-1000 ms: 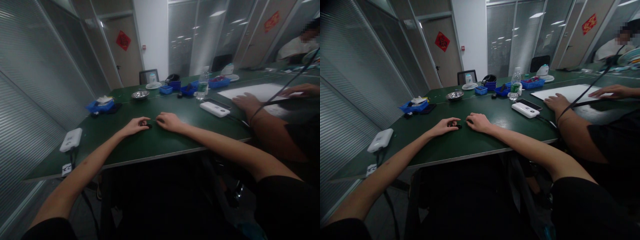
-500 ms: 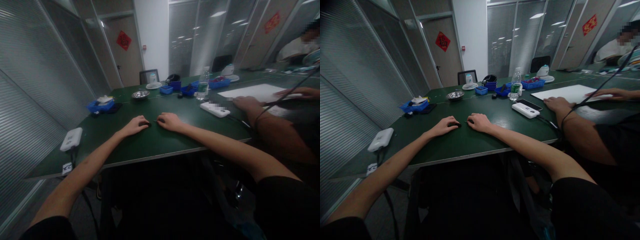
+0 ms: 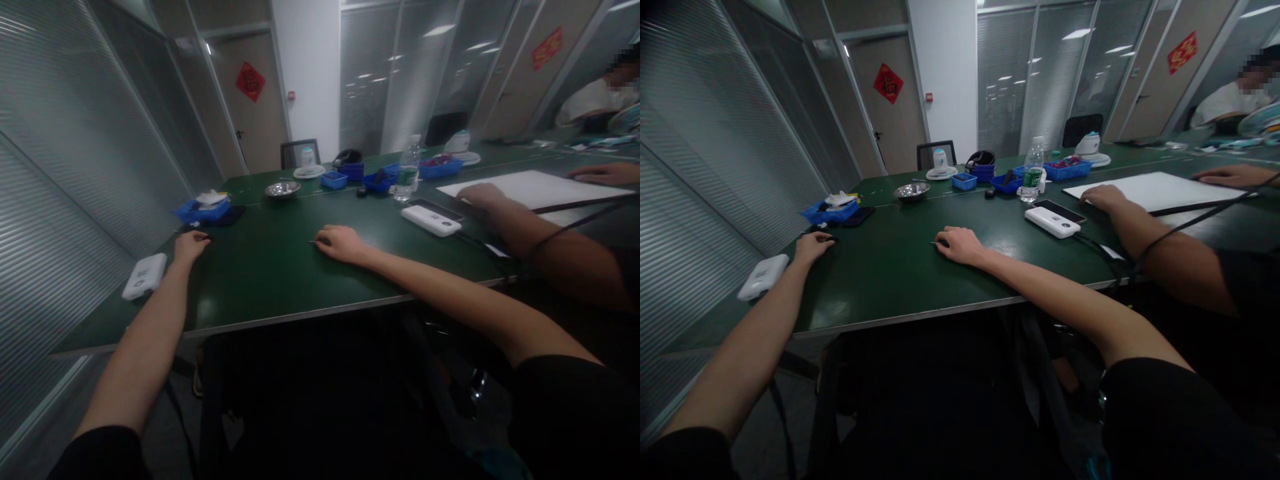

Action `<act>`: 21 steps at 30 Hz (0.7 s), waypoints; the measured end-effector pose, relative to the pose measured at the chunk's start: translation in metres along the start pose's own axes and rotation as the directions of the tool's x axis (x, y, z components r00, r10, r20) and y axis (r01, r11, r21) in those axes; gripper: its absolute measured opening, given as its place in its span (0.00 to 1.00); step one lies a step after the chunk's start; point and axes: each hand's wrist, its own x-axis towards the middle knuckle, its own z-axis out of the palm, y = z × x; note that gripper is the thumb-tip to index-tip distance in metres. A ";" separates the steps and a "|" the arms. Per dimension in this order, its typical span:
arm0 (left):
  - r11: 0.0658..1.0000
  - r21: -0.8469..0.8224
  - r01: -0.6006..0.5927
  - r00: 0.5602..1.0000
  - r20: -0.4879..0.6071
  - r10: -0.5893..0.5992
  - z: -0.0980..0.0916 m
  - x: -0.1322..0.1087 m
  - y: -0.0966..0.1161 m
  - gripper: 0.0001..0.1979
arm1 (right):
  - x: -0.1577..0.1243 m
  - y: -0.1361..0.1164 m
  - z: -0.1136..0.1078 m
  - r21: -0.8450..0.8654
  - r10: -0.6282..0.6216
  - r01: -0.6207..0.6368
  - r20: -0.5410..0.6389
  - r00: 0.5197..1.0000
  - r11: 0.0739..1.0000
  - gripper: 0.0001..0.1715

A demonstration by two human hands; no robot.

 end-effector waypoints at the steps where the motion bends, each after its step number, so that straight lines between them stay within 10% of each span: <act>1: 0.999 -0.008 0.042 0.999 -0.014 -0.042 -0.001 0.001 -0.005 0.16 | 0.000 0.000 0.000 0.001 -0.002 0.002 0.000 1.000 1.000 0.20; 21: 0.985 0.173 0.011 0.995 -0.104 0.007 -0.007 -0.021 0.013 0.17 | 0.000 0.001 0.002 -0.017 -0.016 0.016 -0.018 1.000 1.000 0.20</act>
